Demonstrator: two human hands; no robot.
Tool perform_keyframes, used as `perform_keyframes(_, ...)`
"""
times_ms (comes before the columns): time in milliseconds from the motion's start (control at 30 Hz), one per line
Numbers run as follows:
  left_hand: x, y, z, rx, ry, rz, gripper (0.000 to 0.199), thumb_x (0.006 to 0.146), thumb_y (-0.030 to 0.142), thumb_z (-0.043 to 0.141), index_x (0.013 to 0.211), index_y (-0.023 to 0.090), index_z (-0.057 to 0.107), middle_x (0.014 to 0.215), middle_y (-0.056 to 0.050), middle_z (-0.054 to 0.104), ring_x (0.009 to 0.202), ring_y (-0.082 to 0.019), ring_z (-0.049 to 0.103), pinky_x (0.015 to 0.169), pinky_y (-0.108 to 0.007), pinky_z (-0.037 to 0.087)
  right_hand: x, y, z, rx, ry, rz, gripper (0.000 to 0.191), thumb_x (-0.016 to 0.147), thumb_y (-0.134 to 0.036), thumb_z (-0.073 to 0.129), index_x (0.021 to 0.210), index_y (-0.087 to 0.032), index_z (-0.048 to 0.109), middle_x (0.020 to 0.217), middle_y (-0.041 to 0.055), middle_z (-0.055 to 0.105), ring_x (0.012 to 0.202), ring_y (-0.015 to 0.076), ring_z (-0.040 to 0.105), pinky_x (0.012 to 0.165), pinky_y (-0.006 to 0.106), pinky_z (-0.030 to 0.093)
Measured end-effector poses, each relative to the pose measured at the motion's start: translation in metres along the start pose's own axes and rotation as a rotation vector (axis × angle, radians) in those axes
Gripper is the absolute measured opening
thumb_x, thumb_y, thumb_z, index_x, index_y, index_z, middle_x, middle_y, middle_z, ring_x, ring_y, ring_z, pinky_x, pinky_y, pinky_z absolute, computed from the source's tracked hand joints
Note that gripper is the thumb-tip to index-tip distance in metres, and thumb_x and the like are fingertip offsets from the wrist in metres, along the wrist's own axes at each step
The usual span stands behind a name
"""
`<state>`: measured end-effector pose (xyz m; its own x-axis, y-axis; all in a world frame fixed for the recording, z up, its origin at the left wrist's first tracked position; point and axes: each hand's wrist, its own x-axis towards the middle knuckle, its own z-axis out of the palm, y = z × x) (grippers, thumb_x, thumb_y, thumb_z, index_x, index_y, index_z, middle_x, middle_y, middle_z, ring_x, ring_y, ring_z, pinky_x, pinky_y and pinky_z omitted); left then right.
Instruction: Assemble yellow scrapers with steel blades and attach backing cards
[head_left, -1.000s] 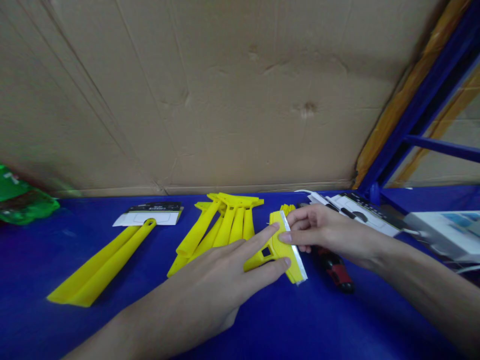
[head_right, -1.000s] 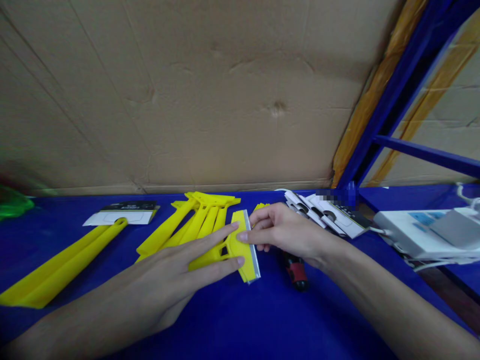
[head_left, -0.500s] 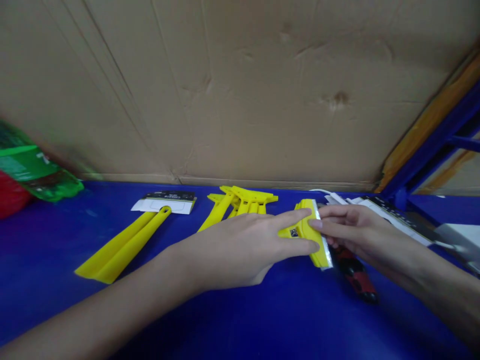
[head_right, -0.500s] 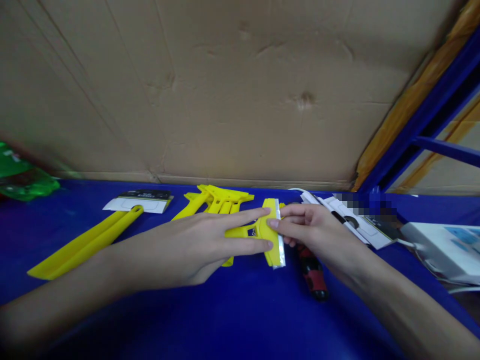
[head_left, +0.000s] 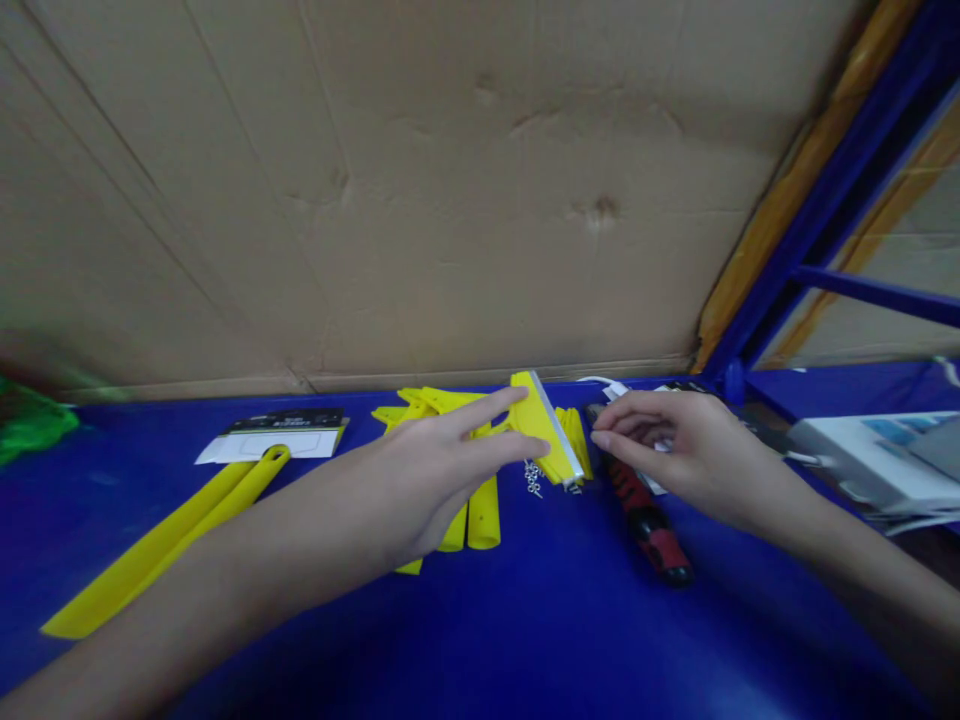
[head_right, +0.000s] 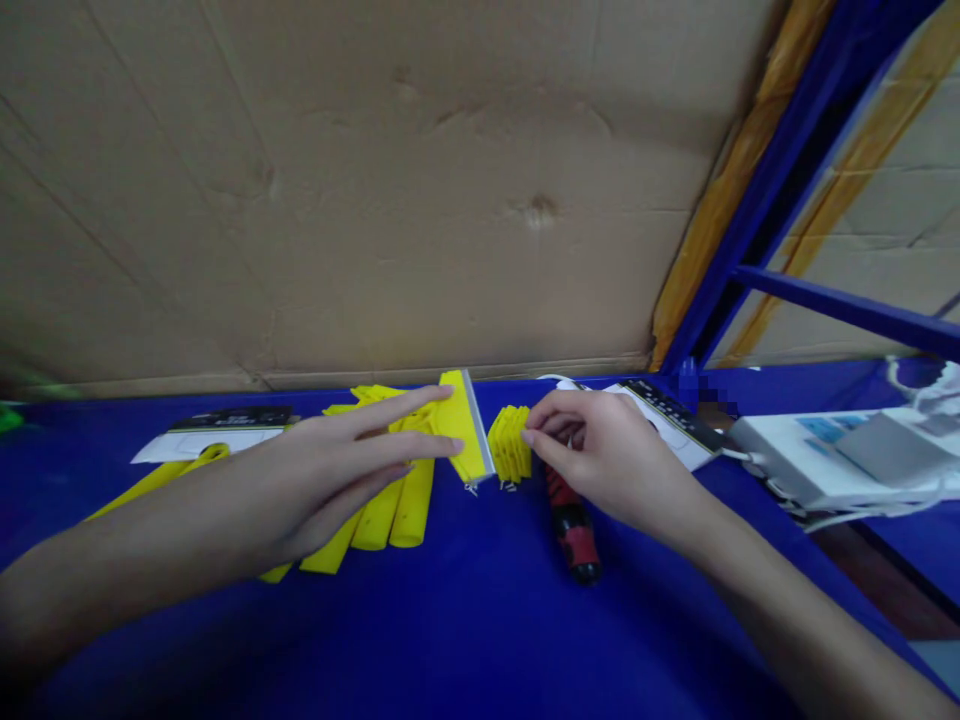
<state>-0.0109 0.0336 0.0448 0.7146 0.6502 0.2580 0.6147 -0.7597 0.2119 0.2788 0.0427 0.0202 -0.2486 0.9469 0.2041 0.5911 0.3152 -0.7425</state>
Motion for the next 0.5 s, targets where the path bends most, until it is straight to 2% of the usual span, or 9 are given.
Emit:
perform_keyframes(33,0.003,0.001,-0.002,-0.063,0.039,-0.044,0.048,0.098,0.010,0.052,0.136,0.035,0.070,0.161,-0.005,0.056,0.135,-0.031,0.062,0.108,-0.043,0.053,-0.001,0.001,-0.001,-0.132,0.001,-0.062,0.007,0.086,-0.023,0.069,0.086,-0.020,0.075,0.079,0.0051,0.076,0.070,0.0200,0.066,0.069,0.034,0.048)
perform_keyframes(67,0.006,0.003,-0.003,-0.155,0.067,-0.102,0.041,0.101,0.018,0.054,0.136,0.034,0.070,0.156,-0.006,0.060,0.134,-0.030,0.061,0.108,-0.043,0.052,-0.003,0.001,-0.001,-0.246,-0.016,-0.118,0.008,0.084,-0.015,0.068,0.084,-0.020,0.075,0.078,0.0044,0.074,0.070,0.0197,0.066,0.069,0.034,0.046)
perform_keyframes(133,0.011,0.007,-0.004,-0.471,0.116,-0.263,0.035,0.102,0.031,0.061,0.137,0.032,0.068,0.141,-0.007,0.069,0.114,-0.025,0.068,0.095,-0.038,0.056,-0.005,0.003,0.004,-0.378,-0.083,-0.215,0.015,0.081,-0.006,0.067,0.081,-0.020,0.073,0.079,0.0041,0.070,0.069,0.0188,0.062,0.068,0.032,0.044)
perform_keyframes(200,0.013,0.012,0.000,-0.876,0.119,-0.458,0.041,0.098,0.037,0.070,0.138,0.028,0.065,0.113,-0.006,0.074,0.076,-0.016,0.065,0.069,-0.029,0.055,-0.008,0.004,0.010,-0.446,-0.092,-0.276,0.016,0.081,-0.005,0.069,0.082,-0.020,0.073,0.084,0.0060,0.066,0.073,0.0201,0.061,0.068,0.032,0.044)
perform_keyframes(267,0.010,0.015,0.008,-1.223,0.136,-0.592,0.055,0.094,0.038,0.077,0.143,0.024,0.057,0.081,0.000,0.067,0.061,-0.010,0.054,0.058,-0.022,0.046,-0.009,0.006,0.016,-0.476,-0.096,-0.288,0.015,0.081,-0.006,0.070,0.083,-0.020,0.072,0.085,0.0066,0.064,0.075,0.0214,0.060,0.068,0.032,0.044)
perform_keyframes(300,0.007,0.016,0.013,-1.346,0.144,-0.652,0.061,0.095,0.038,0.077,0.148,0.025,0.051,0.073,0.003,0.063,0.059,-0.009,0.051,0.055,-0.020,0.042,-0.010,0.007,0.018,-0.481,-0.103,-0.287,0.014,0.081,-0.006,0.071,0.083,-0.021,0.071,0.085,0.0065,0.063,0.076,0.0220,0.060,0.068,0.033,0.044)
perform_keyframes(367,-0.002,0.018,0.023,-1.526,0.145,-0.690,0.074,0.092,0.036,0.080,0.154,0.026,0.041,0.065,0.007,0.055,0.055,-0.008,0.046,0.051,-0.018,0.034,-0.011,0.007,0.020,-0.478,-0.123,-0.282,0.014,0.081,-0.007,0.071,0.082,-0.021,0.070,0.082,0.0058,0.062,0.077,0.0227,0.060,0.068,0.033,0.044)
perform_keyframes(500,-0.018,0.017,0.038,-1.707,0.203,-0.682,0.087,0.090,0.033,0.084,0.158,0.025,0.031,0.064,0.006,0.058,0.052,-0.008,0.048,0.050,-0.018,0.030,-0.011,0.005,0.021,-0.470,-0.135,-0.261,0.015,0.081,-0.006,0.071,0.081,-0.021,0.070,0.083,0.0054,0.062,0.077,0.0222,0.060,0.069,0.033,0.044)
